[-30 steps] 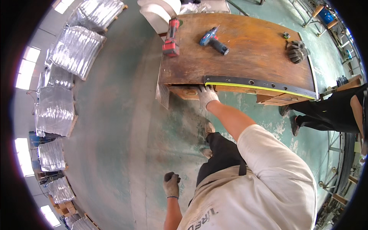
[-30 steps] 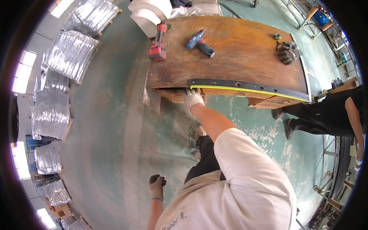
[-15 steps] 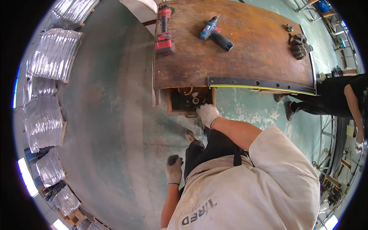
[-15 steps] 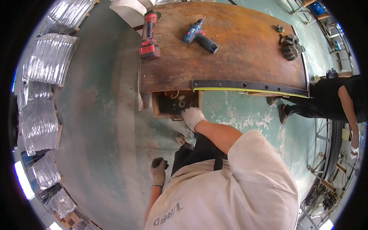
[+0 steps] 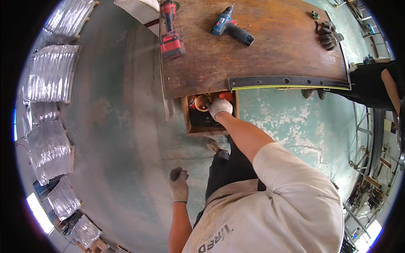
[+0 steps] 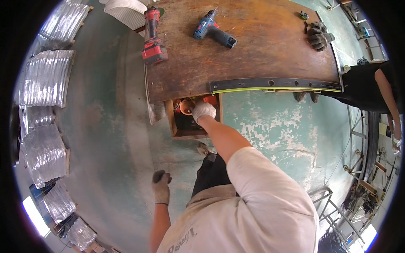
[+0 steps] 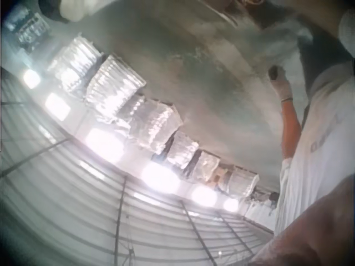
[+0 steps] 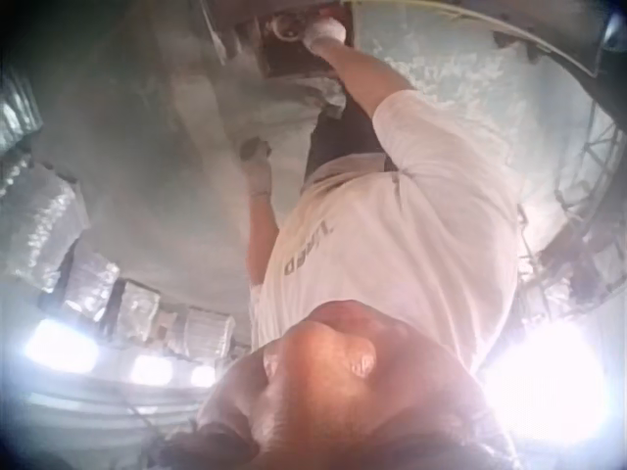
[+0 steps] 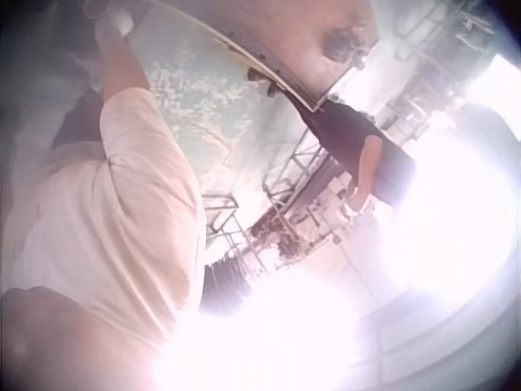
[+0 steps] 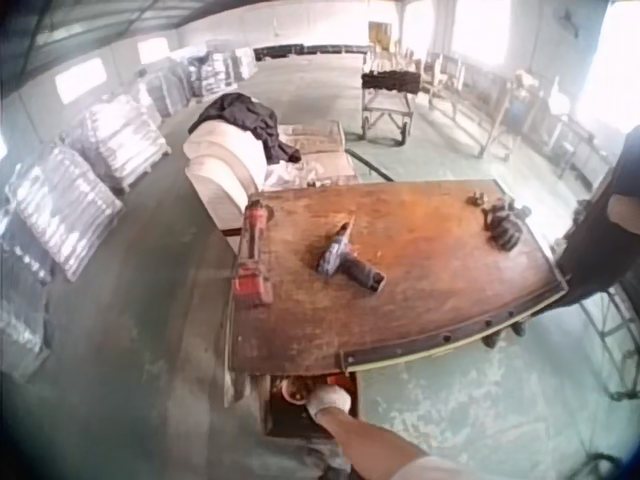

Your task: The person repeatedly feeds bundles of long metal rods into a bending machine, guides them through rollers, and stacks the bent rods on a nearby rack. The process is repeated multiple times with consistent handling and placement.

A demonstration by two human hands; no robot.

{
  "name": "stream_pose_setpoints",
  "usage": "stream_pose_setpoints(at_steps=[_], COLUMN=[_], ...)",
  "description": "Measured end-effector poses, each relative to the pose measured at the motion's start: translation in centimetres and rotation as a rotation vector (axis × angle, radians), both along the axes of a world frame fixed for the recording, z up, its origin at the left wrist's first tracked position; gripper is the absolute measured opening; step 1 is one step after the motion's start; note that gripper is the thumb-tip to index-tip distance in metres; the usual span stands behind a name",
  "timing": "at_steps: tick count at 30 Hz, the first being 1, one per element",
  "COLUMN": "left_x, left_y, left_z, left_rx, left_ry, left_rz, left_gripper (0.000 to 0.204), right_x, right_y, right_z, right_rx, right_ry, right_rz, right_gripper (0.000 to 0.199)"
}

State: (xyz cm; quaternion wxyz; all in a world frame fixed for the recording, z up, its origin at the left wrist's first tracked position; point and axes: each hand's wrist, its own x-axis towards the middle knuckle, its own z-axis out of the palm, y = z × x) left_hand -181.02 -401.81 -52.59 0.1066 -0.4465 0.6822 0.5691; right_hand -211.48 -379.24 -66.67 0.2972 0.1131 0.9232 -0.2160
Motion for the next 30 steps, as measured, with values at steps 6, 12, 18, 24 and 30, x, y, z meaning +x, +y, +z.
stream_pose_setpoints(at_steps=[6, 12, 18, 24, 30], left_x=[3.8, 2.5, -2.7, -7.4, -8.8], left_y=[3.9, 3.9, 3.9, 4.3, 6.6], left_z=[-0.4, -1.5, -1.7, -4.4, -3.1], left_rx=[0.041, 0.039, 0.044, -0.019, -0.215], left_ry=[-0.026, -0.014, 0.033, 0.083, 0.161], left_rz=[-0.151, -0.359, -0.401, -0.671, -1.100], left_gripper=[0.018, 0.020, 0.023, 0.022, 0.037], right_x=[-0.2, 4.0, 7.9, 9.2, 11.7], right_y=[-0.2, 7.3, 20.4, 31.9, 38.4], right_z=[-2.0, 4.8, 10.0, 13.0, 17.8], right_rx=[-0.068, -0.481, -1.299, -1.364, -1.586], right_ry=[-0.009, -0.328, -0.041, 0.383, 0.524], right_rz=[-0.034, -0.377, -1.010, -1.411, -1.582], right_gripper=[0.044, 0.039, 0.027, 0.020, 0.019])
